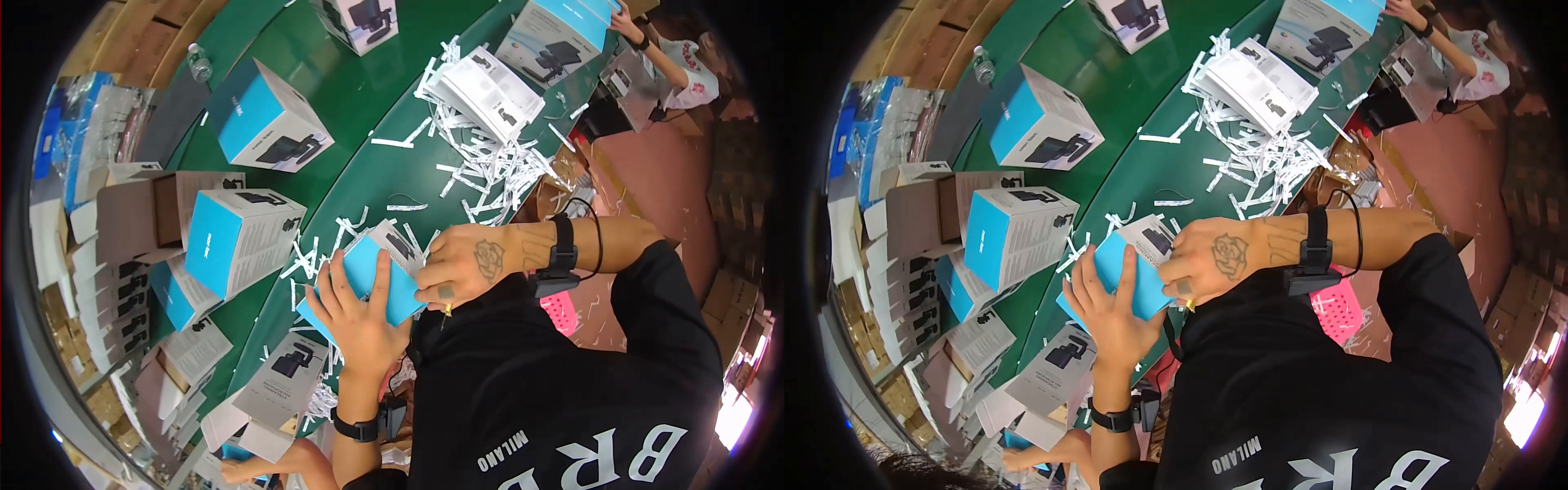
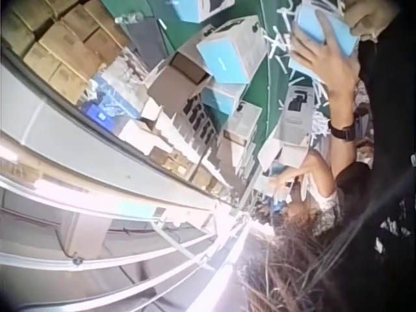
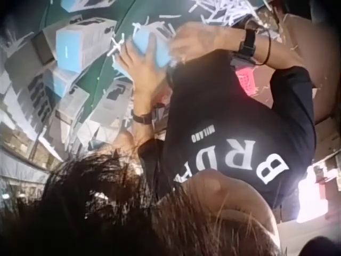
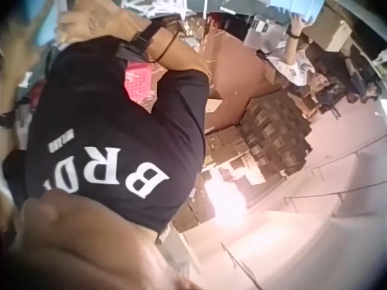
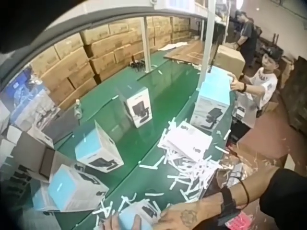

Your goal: The person uses a utility knife to cut tape on various blue and white boxes, opening them to insert manuals and cardboard dividers. After preparing each box, the person sets it aside on the green work surface.

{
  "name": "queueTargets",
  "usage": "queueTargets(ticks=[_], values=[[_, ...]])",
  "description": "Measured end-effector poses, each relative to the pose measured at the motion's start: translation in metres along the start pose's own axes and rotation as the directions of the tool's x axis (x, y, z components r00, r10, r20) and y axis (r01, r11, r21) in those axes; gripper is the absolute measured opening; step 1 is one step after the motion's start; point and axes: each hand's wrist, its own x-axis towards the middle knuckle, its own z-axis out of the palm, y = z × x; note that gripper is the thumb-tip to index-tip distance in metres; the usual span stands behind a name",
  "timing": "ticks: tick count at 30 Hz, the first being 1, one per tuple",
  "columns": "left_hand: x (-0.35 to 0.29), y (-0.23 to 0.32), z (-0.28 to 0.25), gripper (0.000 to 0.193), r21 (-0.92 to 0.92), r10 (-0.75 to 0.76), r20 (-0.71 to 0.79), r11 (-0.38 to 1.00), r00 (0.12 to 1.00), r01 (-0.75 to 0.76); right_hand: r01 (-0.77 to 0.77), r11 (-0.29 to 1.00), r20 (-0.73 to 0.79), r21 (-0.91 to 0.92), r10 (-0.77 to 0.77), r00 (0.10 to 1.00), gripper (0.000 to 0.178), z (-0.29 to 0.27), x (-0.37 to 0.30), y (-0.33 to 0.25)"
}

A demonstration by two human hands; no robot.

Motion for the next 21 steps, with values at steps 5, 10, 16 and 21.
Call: queueTargets(ticks=[5, 10, 16, 21], values=[[-0.004, -0.009, -0.007, 0.09, -0.027, 0.019, -0.05, 0.999, 0.999, -0.02, -0.05, 0.999, 0.06, 0.001, 0.05, 0.997, 0.038, -0.003, 0.015, -0.01], [-0.007, -0.008, -0.01, 0.094, -0.1, -0.008, -0.049, 0.995, 0.999, 0.003, -0.411, 0.837, -0.099, 0.361, 0.473, 0.876, 0.035, 0.009, 0.01, -0.034], [-0.011, -0.009, -0.015, 0.099, -0.151, -0.035, -0.029, 0.988, 0.999, 0.03, -0.728, 0.653, 0.02, 0.211, 0.741, 0.671, 0.028, 0.005, -0.001, -0.056], [-0.019, -0.01, -0.015, 0.104, -0.088, -0.014, -0.078, 0.996, 0.997, 0.007, -0.659, 0.694, 0.039, 0.289, 0.679, 0.733, 0.028, -0.001, 0.015, -0.065]])
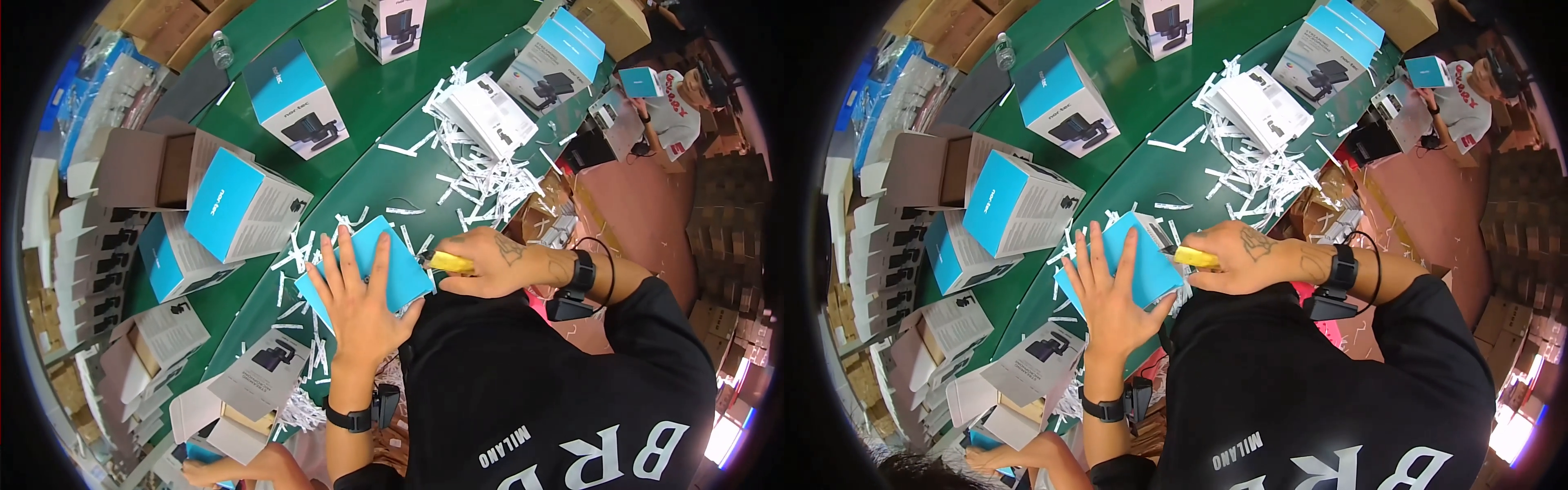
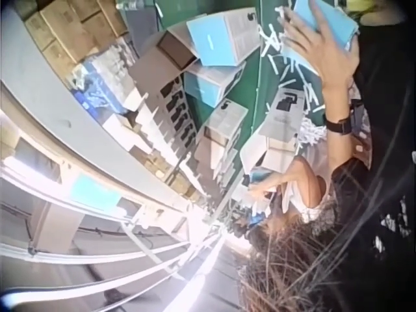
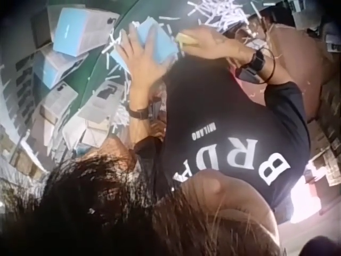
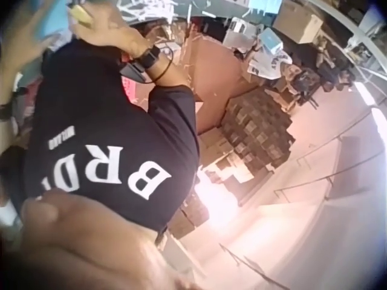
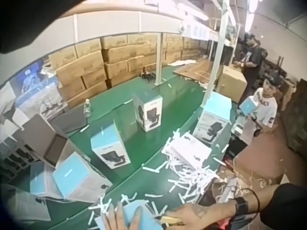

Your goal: The person uses a utility knife to cut tape on various blue and white boxes, opening them to insert manuals and cardboard dividers. After preparing each box, the person sets it aside on the green work surface.

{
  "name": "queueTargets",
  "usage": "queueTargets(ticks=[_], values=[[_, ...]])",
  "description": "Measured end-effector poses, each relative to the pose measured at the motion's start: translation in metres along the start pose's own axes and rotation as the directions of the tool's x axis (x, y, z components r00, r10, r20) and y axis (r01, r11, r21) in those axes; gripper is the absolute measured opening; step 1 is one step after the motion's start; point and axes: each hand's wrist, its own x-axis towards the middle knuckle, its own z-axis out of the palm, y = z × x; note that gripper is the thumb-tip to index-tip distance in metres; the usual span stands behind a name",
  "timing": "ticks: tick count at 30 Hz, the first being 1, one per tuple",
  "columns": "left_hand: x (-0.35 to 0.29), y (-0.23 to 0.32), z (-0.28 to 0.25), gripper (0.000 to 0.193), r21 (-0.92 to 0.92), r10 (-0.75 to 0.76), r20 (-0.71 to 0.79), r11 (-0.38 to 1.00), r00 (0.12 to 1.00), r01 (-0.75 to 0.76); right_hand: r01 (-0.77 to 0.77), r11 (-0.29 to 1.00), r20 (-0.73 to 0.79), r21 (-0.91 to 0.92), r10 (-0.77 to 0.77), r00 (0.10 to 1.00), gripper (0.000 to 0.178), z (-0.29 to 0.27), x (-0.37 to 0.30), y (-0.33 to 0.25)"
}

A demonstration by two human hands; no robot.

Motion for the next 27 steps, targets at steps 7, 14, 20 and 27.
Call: queueTargets(ticks=[7, 14, 20, 27], values=[[-0.003, -0.007, 0.009, 0.104, 0.003, 0.005, -0.017, 1.0, 1.0, -0.005, -0.039, 0.994, 0.018, 0.103, 0.038, 0.999, 0.027, 0.008, 0.015, 0.004], [-0.014, 0.006, -0.007, 0.085, 0.042, 0.032, -0.106, 0.999, 0.994, -0.028, -0.594, 0.638, 0.319, 0.491, 0.502, 0.804, 0.027, 0.021, 0.024, -0.013], [-0.09, -0.001, 0.044, 0.059, 0.244, 0.12, -0.442, 0.97, 0.889, -0.01, -0.524, 0.576, 0.149, 0.627, 0.572, 0.807, 0.021, 0.017, 0.029, -0.015], [-0.049, 0.011, -0.002, 0.069, 0.117, -0.093, -0.316, 0.984, 0.944, 0.136, -0.231, 0.961, 0.001, 0.149, 0.233, 0.972, 0.029, 0.02, 0.006, -0.002]])
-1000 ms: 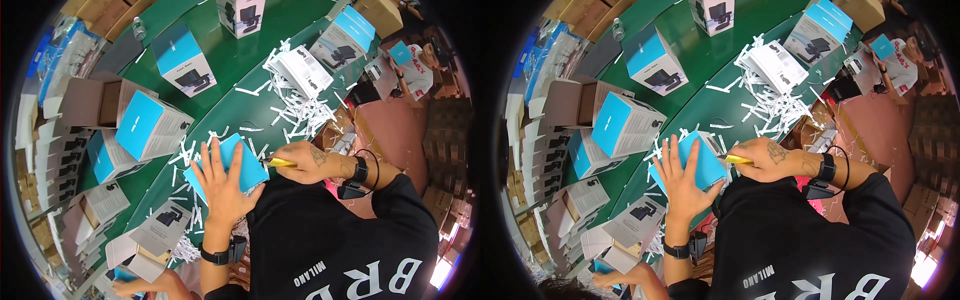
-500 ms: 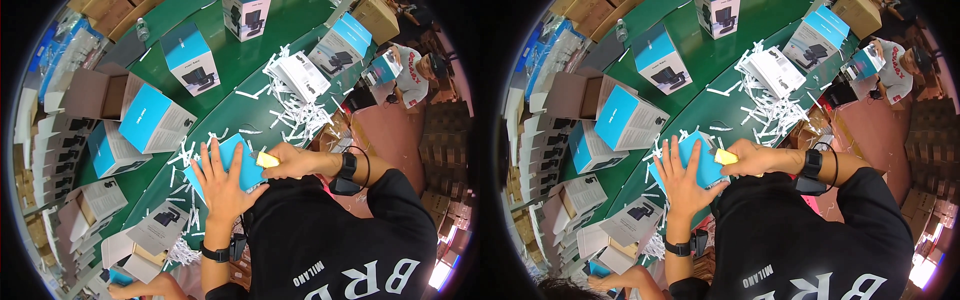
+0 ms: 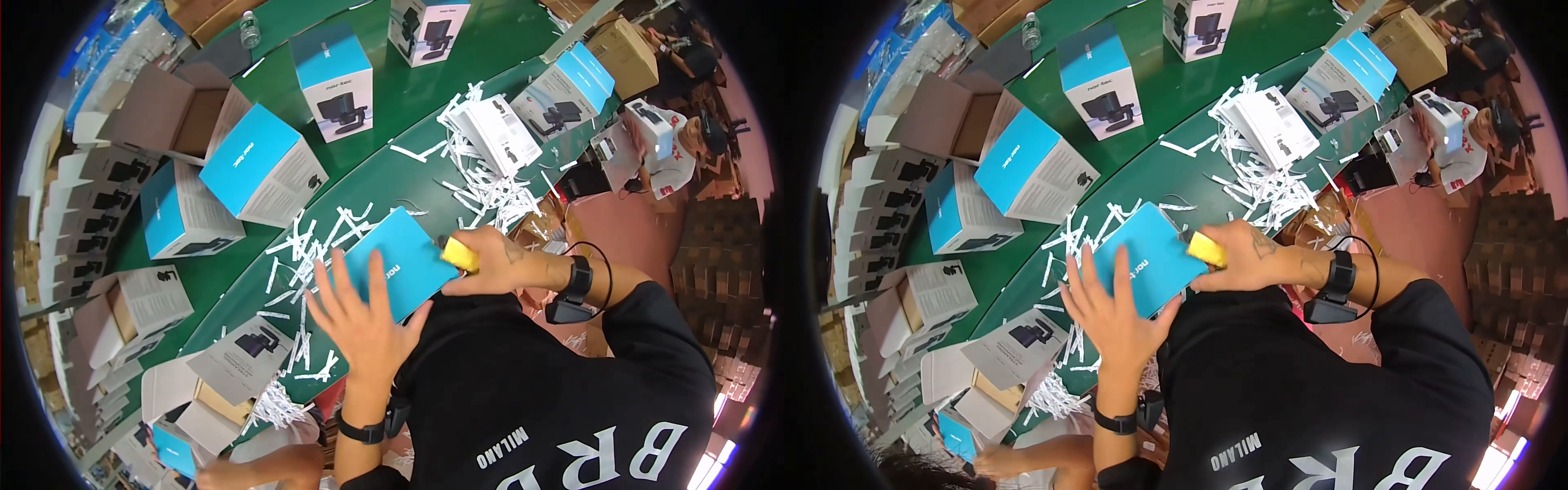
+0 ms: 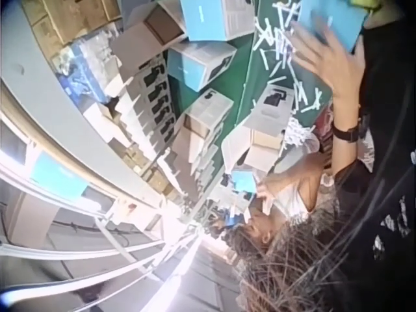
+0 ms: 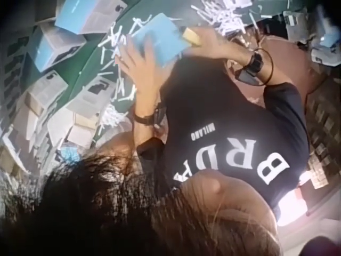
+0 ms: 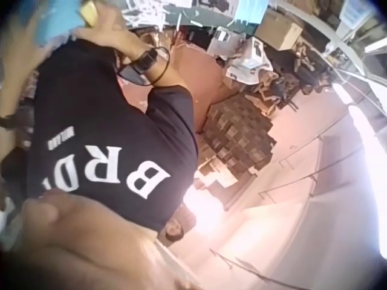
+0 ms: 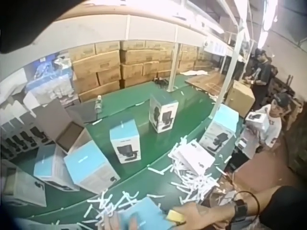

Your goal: The person uses a utility knife to cut tape on various blue and white boxes, opening them to insert manuals and cardboard dividers. After preparing each box, the person sets it aside on the green work surface.

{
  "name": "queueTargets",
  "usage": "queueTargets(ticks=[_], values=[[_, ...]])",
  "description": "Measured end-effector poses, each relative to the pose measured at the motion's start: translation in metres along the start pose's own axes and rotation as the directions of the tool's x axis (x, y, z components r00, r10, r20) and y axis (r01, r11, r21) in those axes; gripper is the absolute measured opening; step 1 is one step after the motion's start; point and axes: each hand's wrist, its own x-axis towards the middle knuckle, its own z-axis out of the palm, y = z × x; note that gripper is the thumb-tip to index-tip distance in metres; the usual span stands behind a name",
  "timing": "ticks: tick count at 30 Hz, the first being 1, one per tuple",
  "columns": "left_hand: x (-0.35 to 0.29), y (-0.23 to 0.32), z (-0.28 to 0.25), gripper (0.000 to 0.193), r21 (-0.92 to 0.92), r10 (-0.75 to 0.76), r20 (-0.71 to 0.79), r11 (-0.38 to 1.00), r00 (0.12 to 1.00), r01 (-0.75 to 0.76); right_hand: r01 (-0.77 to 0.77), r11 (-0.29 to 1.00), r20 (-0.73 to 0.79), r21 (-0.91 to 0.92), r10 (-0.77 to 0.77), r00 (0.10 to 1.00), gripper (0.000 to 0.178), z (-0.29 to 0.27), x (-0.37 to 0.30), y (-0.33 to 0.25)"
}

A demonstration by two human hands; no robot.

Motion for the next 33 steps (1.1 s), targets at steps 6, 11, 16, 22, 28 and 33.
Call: queueTargets(ticks=[6, 11, 16, 22, 28, 33], values=[[0.025, 0.01, 0.019, 0.089, -0.073, 0.088, 0.249, 0.995, 0.964, -0.072, 0.592, 0.603, 0.241, -0.535, -0.563, 0.791, 0.041, -0.011, 0.004, 0.01], [0.016, 0.004, 0.024, 0.091, -0.137, 0.094, 0.222, 0.988, 0.97, -0.064, 0.632, 0.567, 0.261, -0.528, -0.6, 0.756, 0.047, -0.018, 0.02, -0.02], [0.008, 0.002, 0.026, 0.088, -0.144, 0.106, 0.218, 0.987, 0.97, -0.075, 0.671, 0.621, 0.325, -0.405, -0.588, 0.741, 0.053, -0.01, 0.017, -0.001], [0.002, 0.0, 0.03, 0.087, -0.118, 0.088, 0.19, 0.991, 0.978, -0.066, 0.775, 0.541, 0.493, -0.326, -0.602, 0.628, 0.058, -0.014, 0.035, 0.006], [0.005, 0.006, 0.031, 0.099, -0.116, 0.022, 0.155, 0.993, 0.988, -0.003, 0.796, 0.53, 0.427, -0.293, -0.672, 0.605, 0.061, -0.026, 0.033, 0.009], [0.019, 0.021, 0.028, 0.109, -0.102, -0.006, 0.196, 0.994, 0.981, 0.026, 0.77, 0.549, 0.303, -0.326, -0.711, 0.635, 0.067, -0.021, 0.021, 0.034]])
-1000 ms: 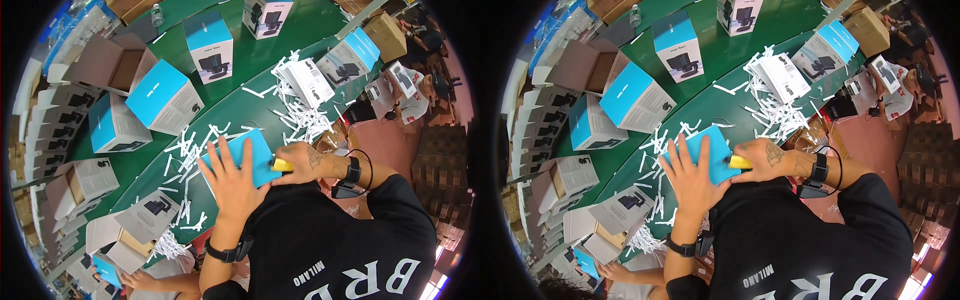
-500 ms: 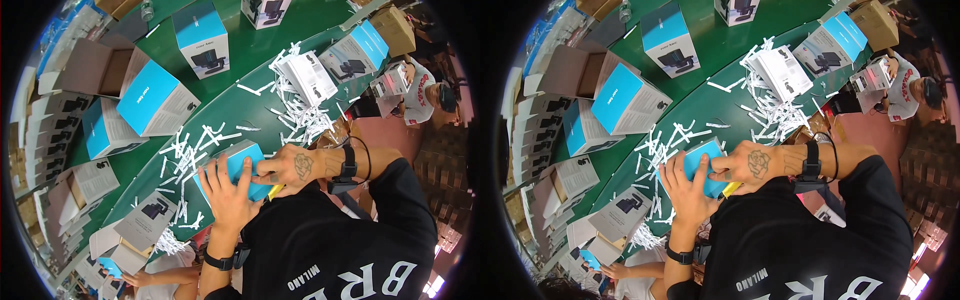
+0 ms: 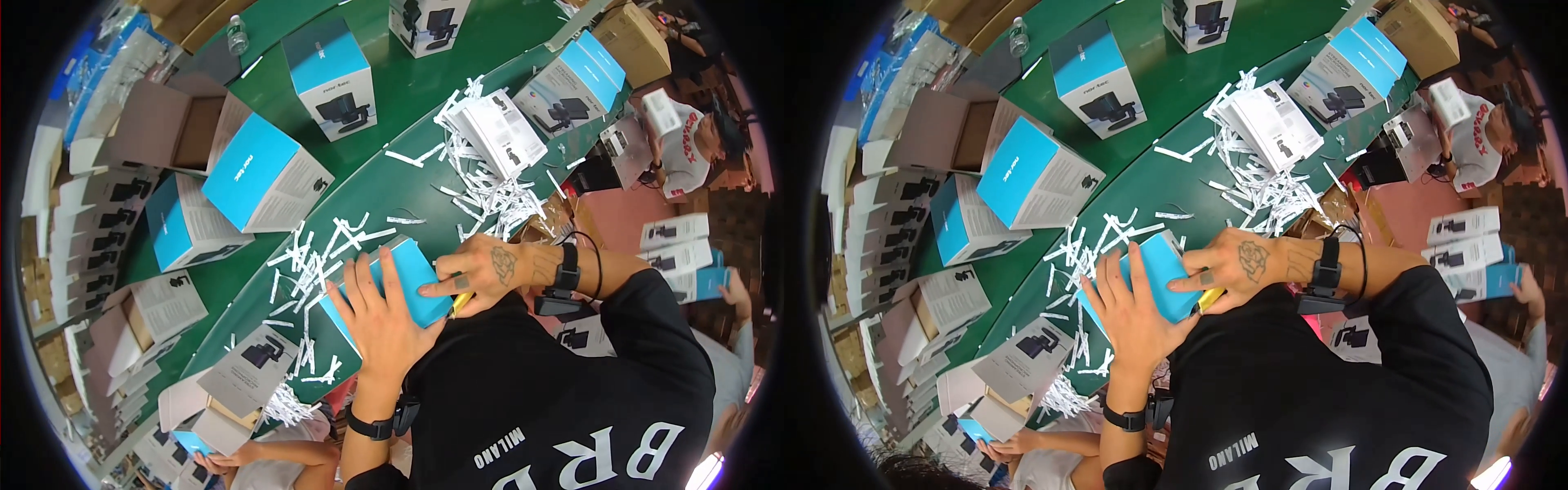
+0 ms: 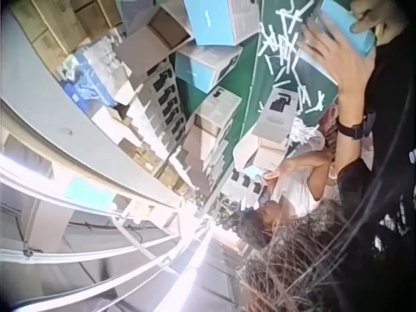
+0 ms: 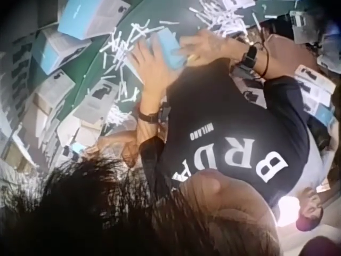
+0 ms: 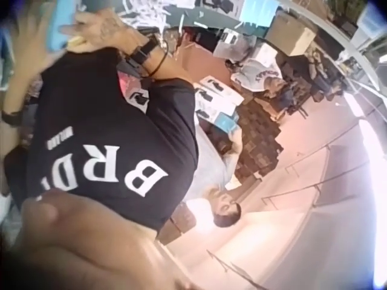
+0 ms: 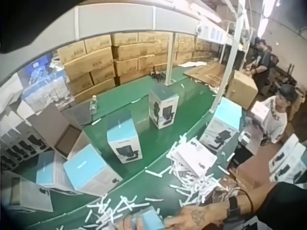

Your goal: The person uses a utility knife to cut tape on various blue and white boxes, opening them to insert manuals and cardboard dividers. After preparing each box, the person sets it aside on the green work surface.

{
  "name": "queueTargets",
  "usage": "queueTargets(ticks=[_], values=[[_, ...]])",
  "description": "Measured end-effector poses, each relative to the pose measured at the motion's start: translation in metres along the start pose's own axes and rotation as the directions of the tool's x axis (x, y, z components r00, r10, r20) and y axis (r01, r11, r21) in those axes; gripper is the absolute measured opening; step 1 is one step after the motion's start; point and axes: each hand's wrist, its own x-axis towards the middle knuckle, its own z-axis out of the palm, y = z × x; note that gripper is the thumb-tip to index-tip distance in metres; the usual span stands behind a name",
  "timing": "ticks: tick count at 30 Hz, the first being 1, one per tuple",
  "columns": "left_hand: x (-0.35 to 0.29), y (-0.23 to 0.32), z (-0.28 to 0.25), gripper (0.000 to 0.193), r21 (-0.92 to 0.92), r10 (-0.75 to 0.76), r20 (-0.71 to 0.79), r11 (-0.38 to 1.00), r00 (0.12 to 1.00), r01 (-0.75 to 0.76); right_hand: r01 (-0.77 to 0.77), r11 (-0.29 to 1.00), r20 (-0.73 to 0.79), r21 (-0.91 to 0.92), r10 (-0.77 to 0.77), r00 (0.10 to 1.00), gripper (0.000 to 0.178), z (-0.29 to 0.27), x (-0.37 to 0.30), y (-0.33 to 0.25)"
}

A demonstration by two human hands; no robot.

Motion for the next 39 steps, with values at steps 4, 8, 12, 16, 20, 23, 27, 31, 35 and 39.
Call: queueTargets(ticks=[4, 8, 12, 16, 20, 23, 27, 31, 35, 39], values=[[-0.002, -0.009, 0.009, 0.113, -0.071, 0.088, -0.11, 0.993, 0.99, -0.097, 0.061, 0.998, -0.086, -0.025, -0.063, 0.994, 0.063, 0.016, -0.008, -0.001], [-0.009, -0.007, -0.004, 0.111, -0.007, 0.093, 0.011, 0.996, 0.996, -0.093, 0.082, 0.996, -0.139, -0.028, -0.085, 0.987, 0.056, 0.004, -0.003, -0.003], [-0.001, -0.015, -0.027, 0.109, 0.056, 0.109, 0.137, 0.991, 0.984, -0.118, -0.093, 0.993, -0.275, 0.072, 0.11, 0.955, 0.046, -0.024, -0.02, -0.022], [0.065, -0.008, -0.045, 0.107, -0.094, -0.115, -0.052, 0.989, 0.992, 0.11, -0.336, 0.573, -0.425, 0.747, 0.801, 0.422, 0.035, -0.014, -0.031, -0.007], [0.176, 0.027, -0.043, 0.11, -0.24, -0.181, -0.13, 0.96, 0.975, 0.146, -0.012, 0.323, -0.323, 0.946, 0.943, -0.078, 0.033, -0.03, -0.021, 0.034], [0.284, 0.07, -0.037, 0.112, -0.15, -0.358, -0.101, 0.928, 0.928, 0.342, -0.047, 0.36, -0.363, 0.932, 0.928, -0.083, 0.03, -0.027, -0.02, 0.059], [0.405, 0.14, -0.035, 0.108, -0.205, -0.644, 0.077, 0.737, 0.761, 0.644, 0.038, 0.333, -0.322, 0.942, 0.93, -0.175, 0.027, -0.027, -0.044, 0.053], [0.464, 0.101, 0.014, 0.109, -0.072, -0.601, -0.502, 0.746, 0.622, 0.662, 0.008, 0.257, -0.254, 0.966, 0.958, -0.132, 0.024, -0.019, -0.059, 0.032], [0.475, 0.091, 0.021, 0.098, 0.094, -0.471, -0.14, 0.87, 0.871, 0.485, -0.104, 0.1, -0.112, 0.99, 0.987, -0.118, 0.025, -0.01, -0.087, 0.027], [0.466, 0.069, -0.032, 0.066, 0.031, 0.043, 0.037, 0.999, 0.998, -0.044, -0.642, 0.257, -0.405, 0.722, 0.91, -0.091, 0.029, 0.002, -0.144, 0.054]])
